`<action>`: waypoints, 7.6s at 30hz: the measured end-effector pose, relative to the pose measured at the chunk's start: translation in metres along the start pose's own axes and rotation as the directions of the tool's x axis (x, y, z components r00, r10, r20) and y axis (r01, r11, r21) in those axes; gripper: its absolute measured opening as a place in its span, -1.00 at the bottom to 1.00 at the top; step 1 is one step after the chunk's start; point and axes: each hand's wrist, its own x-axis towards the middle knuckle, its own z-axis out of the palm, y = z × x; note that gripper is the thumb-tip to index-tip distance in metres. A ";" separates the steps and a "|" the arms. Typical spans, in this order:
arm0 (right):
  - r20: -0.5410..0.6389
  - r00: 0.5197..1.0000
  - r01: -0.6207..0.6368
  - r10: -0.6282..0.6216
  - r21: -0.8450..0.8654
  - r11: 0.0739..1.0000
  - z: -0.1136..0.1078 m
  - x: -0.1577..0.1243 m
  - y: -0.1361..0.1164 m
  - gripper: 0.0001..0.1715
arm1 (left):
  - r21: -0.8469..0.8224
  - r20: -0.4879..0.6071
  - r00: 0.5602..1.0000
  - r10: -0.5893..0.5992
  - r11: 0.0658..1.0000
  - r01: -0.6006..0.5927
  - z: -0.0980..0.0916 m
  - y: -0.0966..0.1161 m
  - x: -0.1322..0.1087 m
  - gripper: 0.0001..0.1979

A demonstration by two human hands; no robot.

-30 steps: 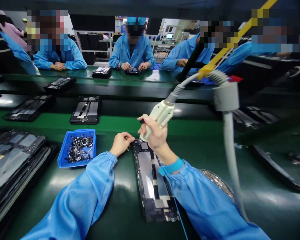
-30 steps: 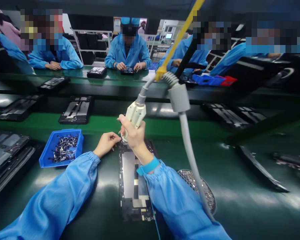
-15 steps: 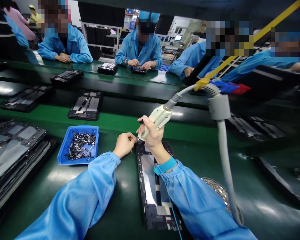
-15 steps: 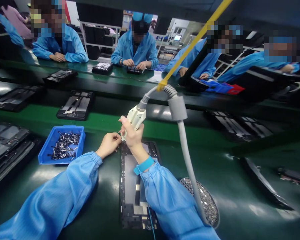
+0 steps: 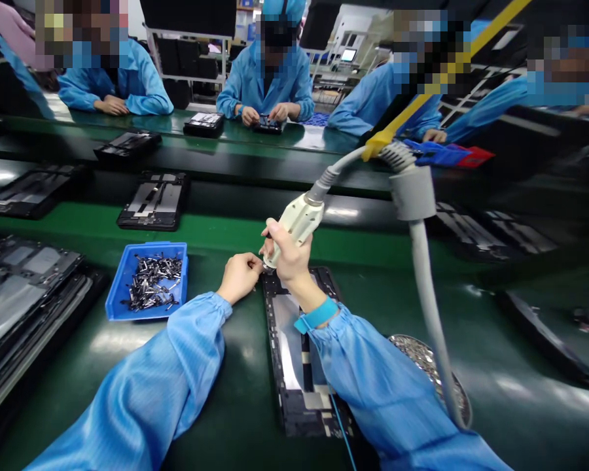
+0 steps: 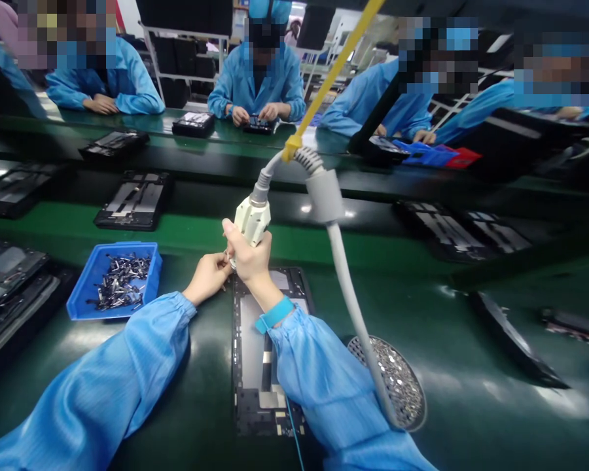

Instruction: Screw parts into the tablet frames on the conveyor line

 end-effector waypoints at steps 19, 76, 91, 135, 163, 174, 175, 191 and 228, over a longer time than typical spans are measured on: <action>0.257 0.966 -0.074 -0.026 0.373 0.925 -0.041 -0.061 -0.087 -0.56 | 0.192 -0.160 0.899 0.407 0.906 -0.376 -0.022 0.001 0.011 -0.54; 0.273 0.915 0.124 0.295 -0.890 0.439 -0.184 -0.245 -0.055 0.69 | -0.028 0.486 0.559 0.671 0.652 -0.758 0.085 -0.008 -0.144 -0.34; 0.624 0.741 0.602 0.248 -0.781 0.169 -0.171 -0.257 -0.064 0.35 | -0.303 0.505 0.770 0.391 0.915 -0.266 0.052 0.012 -0.132 -0.19; 0.593 0.805 0.554 0.025 -0.767 0.324 -0.142 -0.184 -0.066 -0.63 | -0.331 0.575 0.724 0.381 0.918 -0.220 0.054 0.020 -0.132 -0.29; 0.837 0.457 0.804 0.301 -0.533 0.263 -0.169 -0.217 -0.071 0.21 | -0.305 0.577 0.743 0.340 0.933 -0.190 0.051 0.028 -0.136 -0.28; 0.852 0.440 0.833 0.284 -0.506 0.226 -0.185 -0.225 -0.086 0.25 | -0.298 0.560 0.749 0.354 0.930 -0.216 0.053 0.029 -0.138 -0.29; 0.856 0.437 0.833 0.276 -0.501 0.234 -0.178 -0.222 -0.082 0.25 | -0.294 0.563 0.748 0.351 0.931 -0.216 0.052 0.029 -0.137 -0.29; 0.799 0.525 0.783 0.292 -0.588 0.202 -0.181 -0.220 -0.075 0.21 | -0.329 0.538 0.757 0.372 0.919 -0.218 0.054 0.026 -0.137 -0.33; 0.555 0.805 0.501 0.209 -0.825 0.262 -0.155 -0.205 -0.049 0.24 | -0.424 0.280 0.915 0.290 0.893 -0.153 0.043 0.008 -0.116 -0.38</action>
